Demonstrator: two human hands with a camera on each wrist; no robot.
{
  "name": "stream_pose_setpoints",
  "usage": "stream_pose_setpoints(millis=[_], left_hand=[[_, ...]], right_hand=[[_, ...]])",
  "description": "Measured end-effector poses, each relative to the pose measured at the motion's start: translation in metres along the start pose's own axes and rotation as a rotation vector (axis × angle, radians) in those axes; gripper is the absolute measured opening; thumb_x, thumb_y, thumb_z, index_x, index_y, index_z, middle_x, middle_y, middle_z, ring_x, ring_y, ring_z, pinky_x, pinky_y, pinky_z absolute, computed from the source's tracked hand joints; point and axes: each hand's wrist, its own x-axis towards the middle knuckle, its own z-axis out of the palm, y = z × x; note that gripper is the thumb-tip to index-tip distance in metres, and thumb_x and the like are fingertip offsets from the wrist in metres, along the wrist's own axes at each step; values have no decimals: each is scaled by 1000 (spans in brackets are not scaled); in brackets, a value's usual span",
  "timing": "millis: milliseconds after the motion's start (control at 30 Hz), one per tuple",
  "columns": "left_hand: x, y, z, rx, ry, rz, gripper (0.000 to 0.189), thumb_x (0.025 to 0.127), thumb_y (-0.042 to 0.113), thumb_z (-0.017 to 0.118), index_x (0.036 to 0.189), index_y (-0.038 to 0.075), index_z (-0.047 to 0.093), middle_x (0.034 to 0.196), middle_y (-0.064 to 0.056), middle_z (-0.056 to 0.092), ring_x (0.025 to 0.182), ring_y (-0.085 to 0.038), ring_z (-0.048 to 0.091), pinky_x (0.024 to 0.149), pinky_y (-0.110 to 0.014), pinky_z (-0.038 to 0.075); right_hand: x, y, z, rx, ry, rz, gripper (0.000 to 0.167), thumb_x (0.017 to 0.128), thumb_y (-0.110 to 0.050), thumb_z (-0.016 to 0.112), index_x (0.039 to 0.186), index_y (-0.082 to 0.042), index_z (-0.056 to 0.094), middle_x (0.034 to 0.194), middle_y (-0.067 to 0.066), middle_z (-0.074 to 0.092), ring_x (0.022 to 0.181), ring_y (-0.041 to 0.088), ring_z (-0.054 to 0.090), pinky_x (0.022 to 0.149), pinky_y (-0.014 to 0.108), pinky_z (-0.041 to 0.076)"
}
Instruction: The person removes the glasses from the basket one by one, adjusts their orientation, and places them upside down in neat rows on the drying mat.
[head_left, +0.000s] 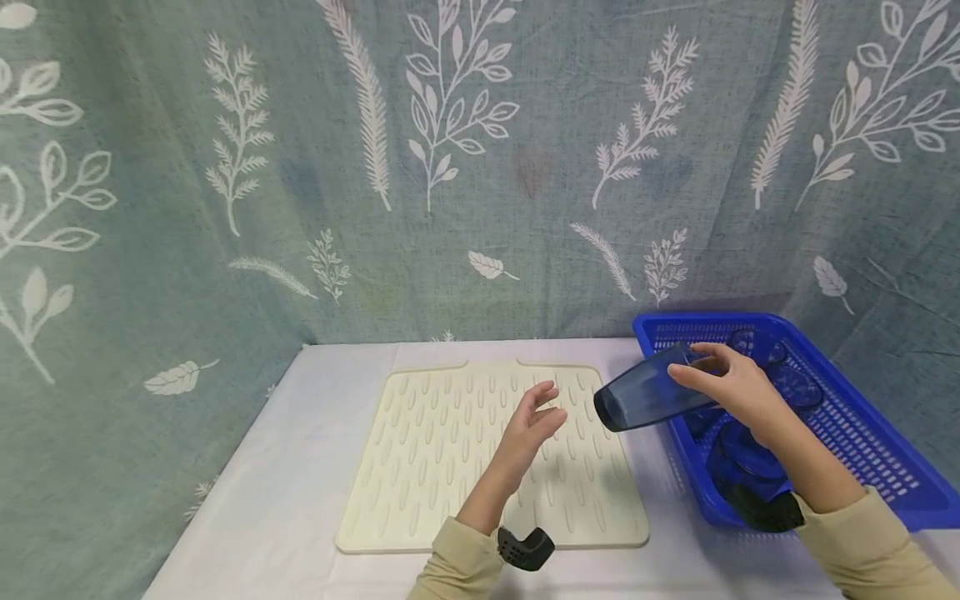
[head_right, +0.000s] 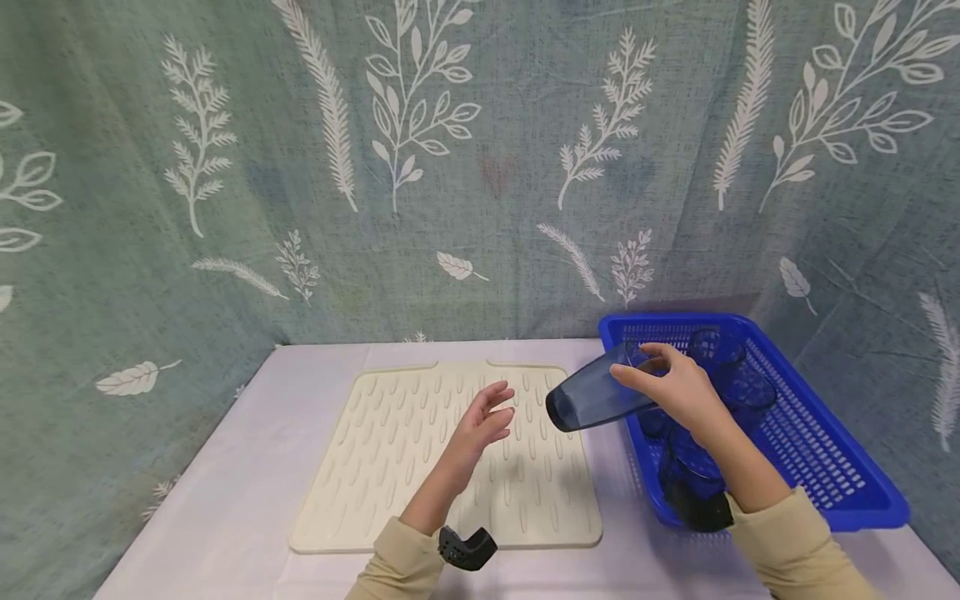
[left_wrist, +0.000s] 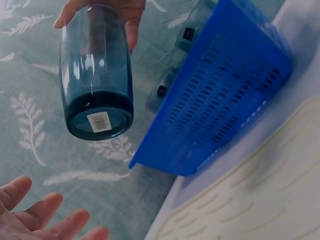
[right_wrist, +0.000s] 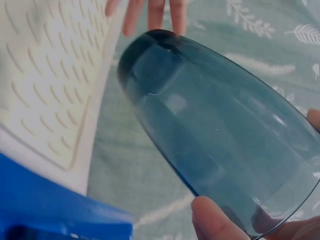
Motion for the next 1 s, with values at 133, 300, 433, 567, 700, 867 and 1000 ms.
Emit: stream_pose_setpoints(millis=[133, 300, 433, 567, 700, 867, 1000], left_hand=[[-1, 2, -2, 32, 9, 6, 63, 88, 39, 53, 141, 13, 31, 142, -11, 35, 129, -31, 36, 102, -49, 34], [-1, 3, -5, 72, 17, 7, 63, 88, 40, 54, 141, 15, 31, 143, -11, 34, 129, -31, 36, 102, -52, 34], [-2, 5, -9, 91, 15, 6, 64, 88, 42, 54, 142, 16, 30, 143, -10, 34, 129, -30, 36, 101, -52, 34], [-2, 8, -13, 102, 5, 16, 66, 87, 43, 55, 142, 15, 30, 143, -10, 34, 129, -31, 36, 101, -51, 35], [-2, 10, -17, 120, -5, 10, 67, 87, 42, 57, 142, 15, 30, 144, -10, 33, 130, -32, 34, 101, -49, 35], [-2, 13, -24, 178, 11, 9, 66, 86, 39, 60, 141, 15, 31, 144, -10, 33, 130, -30, 35, 101, -47, 35], [-2, 14, -28, 232, 6, 23, 66, 86, 39, 60, 141, 14, 32, 144, -10, 34, 130, -30, 35, 102, -47, 34]], right_hand=[[-2, 1, 8, 82, 4, 7, 77, 89, -48, 50, 142, 2, 23, 130, 30, 40, 116, 43, 42, 88, 56, 39], [-4, 2, 16, 128, 6, -5, 76, 91, -46, 49, 143, 0, 21, 130, 29, 41, 115, 41, 44, 84, 51, 43], [-5, 4, 23, 160, 8, -17, 75, 91, -44, 49, 144, -1, 19, 131, 28, 40, 115, 41, 43, 85, 50, 43], [-7, 4, 29, 199, 16, -14, 74, 91, -43, 50, 144, -1, 19, 131, 28, 39, 116, 40, 42, 85, 51, 43], [-8, 2, 36, 246, 6, 13, 75, 91, -44, 50, 143, 0, 19, 133, 27, 37, 118, 40, 39, 88, 55, 41], [-7, 0, 43, 291, -6, 39, 75, 91, -45, 50, 143, -1, 19, 135, 26, 35, 122, 40, 36, 92, 59, 37], [-4, 0, 48, 340, -13, 57, 75, 90, -44, 51, 144, -2, 18, 138, 25, 32, 126, 40, 32, 97, 61, 32]])
